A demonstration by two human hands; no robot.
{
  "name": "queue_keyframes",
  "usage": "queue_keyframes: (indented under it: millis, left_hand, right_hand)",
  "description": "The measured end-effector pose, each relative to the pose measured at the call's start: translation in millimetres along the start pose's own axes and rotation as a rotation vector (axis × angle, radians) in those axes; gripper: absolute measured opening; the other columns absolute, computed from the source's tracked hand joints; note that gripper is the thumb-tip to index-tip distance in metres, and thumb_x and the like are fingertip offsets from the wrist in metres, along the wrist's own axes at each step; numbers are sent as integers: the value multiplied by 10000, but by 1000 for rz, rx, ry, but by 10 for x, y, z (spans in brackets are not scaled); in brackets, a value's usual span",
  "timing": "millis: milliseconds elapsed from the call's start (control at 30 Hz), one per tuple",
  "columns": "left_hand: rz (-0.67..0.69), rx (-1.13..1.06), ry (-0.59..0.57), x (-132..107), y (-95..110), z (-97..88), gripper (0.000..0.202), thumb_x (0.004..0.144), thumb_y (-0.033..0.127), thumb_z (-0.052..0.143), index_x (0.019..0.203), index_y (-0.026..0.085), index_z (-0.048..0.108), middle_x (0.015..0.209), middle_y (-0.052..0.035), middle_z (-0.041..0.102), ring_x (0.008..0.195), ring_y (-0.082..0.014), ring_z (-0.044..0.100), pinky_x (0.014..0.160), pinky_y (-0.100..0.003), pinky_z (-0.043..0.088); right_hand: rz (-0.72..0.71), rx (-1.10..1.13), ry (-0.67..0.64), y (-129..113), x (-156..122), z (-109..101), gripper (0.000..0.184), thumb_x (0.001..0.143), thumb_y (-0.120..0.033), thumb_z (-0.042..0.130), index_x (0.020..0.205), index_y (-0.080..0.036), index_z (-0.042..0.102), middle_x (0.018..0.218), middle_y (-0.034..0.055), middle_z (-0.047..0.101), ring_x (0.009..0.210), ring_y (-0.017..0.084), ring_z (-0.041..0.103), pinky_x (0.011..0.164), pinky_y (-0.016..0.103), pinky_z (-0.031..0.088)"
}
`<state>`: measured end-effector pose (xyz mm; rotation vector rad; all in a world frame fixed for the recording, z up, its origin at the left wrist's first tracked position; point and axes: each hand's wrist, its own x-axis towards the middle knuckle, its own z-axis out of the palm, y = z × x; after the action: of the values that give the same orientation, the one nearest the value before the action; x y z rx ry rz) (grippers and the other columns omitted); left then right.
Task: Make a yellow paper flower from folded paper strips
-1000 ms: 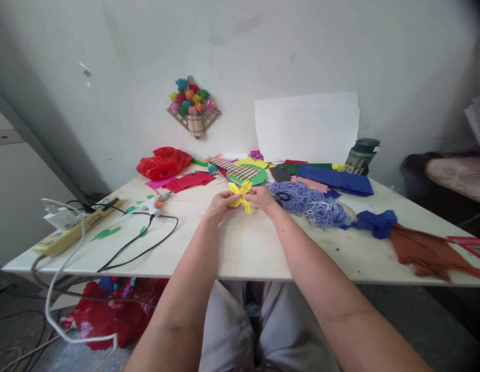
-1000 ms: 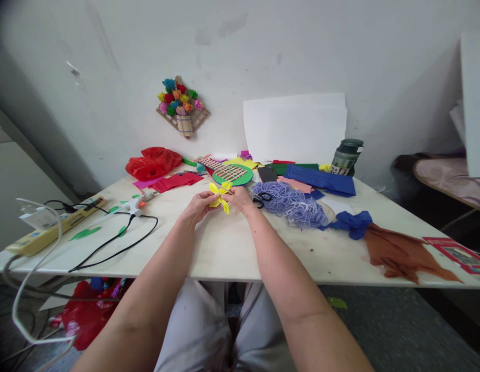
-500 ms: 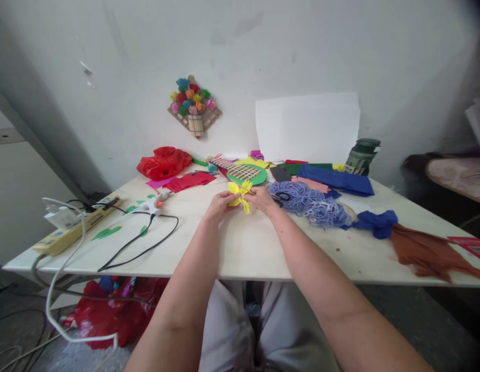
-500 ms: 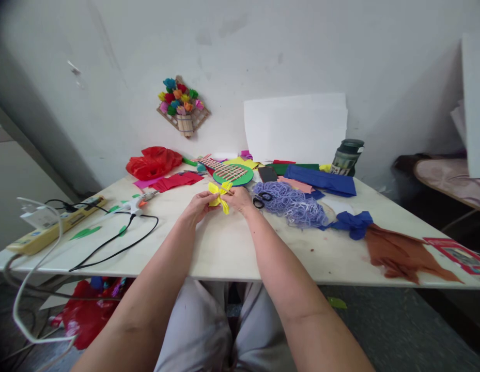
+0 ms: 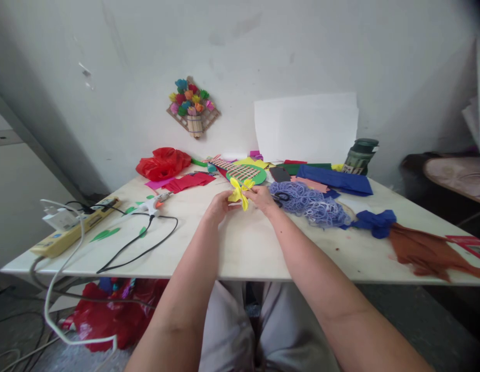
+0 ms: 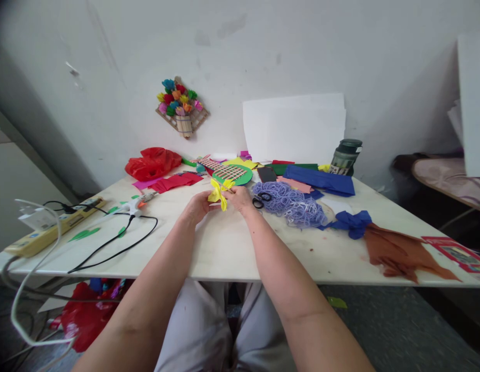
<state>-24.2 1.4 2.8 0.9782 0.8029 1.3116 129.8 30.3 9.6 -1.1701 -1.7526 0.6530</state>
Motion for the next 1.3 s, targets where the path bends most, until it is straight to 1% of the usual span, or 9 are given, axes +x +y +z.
queue_keyframes:
  millis: [133, 300, 467, 567, 700, 833, 967, 1133, 1300]
  left_hand:
    - [59, 44, -25, -10, -12, -11, 194, 638, 183, 586, 806, 96, 629, 787, -69, 640, 709, -161, 602, 678, -325, 515]
    - [115, 65, -17, 15, -41, -56, 214, 615, 225, 648, 785, 96, 627, 781, -72, 643, 707, -156, 605, 693, -324, 504]
    - [179, 47, 35, 41, -39, -81, 236, 588, 263, 673, 767, 120, 619, 780, -54, 639, 705, -155, 600, 667, -315, 496]
    - [205, 57, 88, 49, -36, -87, 218, 571, 262, 678, 725, 120, 616, 744, -45, 633, 694, -156, 594, 672, -328, 494]
    - [191, 89, 117, 58, -43, -92, 213, 555, 258, 684, 695, 118, 605, 702, -38, 627, 670, -158, 598, 664, -328, 497]
    - [178, 96, 92, 54, -51, -84, 204, 554, 250, 678, 685, 112, 601, 666, -29, 619, 635, -146, 596, 665, -324, 502]
    - [133, 95, 82, 19, -40, -44, 190, 550, 218, 667, 679, 101, 590, 645, -31, 613, 615, -143, 593, 663, -328, 507]
    - [62, 73, 24, -26, -17, -4, 171, 564, 165, 623, 712, 113, 556, 650, -29, 614, 627, -145, 599, 682, -348, 505]
    - [-2, 8, -44, -52, 13, 11, 288, 562, 126, 558, 849, 149, 556, 737, -43, 646, 692, -187, 619, 664, -352, 504]
  right_hand:
    - [-22, -32, 8, 2, 0, 6, 342, 627, -473, 537, 565, -143, 601, 486, -31, 446, 497, 85, 381, 464, 207, 247]
    - [-41, 9, -41, -35, -31, -14, 338, 634, -466, 544, 568, -141, 612, 476, -28, 436, 509, 89, 389, 474, 208, 253]
    - [-66, 71, -83, -24, -35, -34, 357, 651, -480, 541, 546, -142, 589, 484, -33, 439, 518, 93, 402, 487, 217, 267]
    - [-72, 134, -25, 15, -8, -49, 377, 678, -501, 517, 568, -147, 586, 515, -27, 502, 539, 107, 459, 525, 226, 320]
    - [-15, 221, 80, 81, 48, -51, 329, 667, -467, 557, 768, -162, 629, 656, 15, 634, 638, 147, 574, 626, 257, 414]
    - [16, 226, 109, 138, 90, -28, 307, 653, -368, 587, 893, -179, 619, 709, 27, 667, 657, 164, 611, 673, 298, 455]
    - [14, 255, 107, 181, 121, -3, 298, 639, -286, 584, 910, -163, 607, 757, 39, 680, 666, 167, 629, 680, 308, 476]
    - [9, 291, 86, 180, 134, -4, 292, 616, -241, 584, 892, -146, 604, 809, 57, 683, 718, 166, 636, 691, 295, 485]
    - [-5, 333, 40, 115, 93, -26, 239, 600, -224, 569, 818, -134, 612, 788, 63, 680, 730, 169, 633, 684, 285, 482]
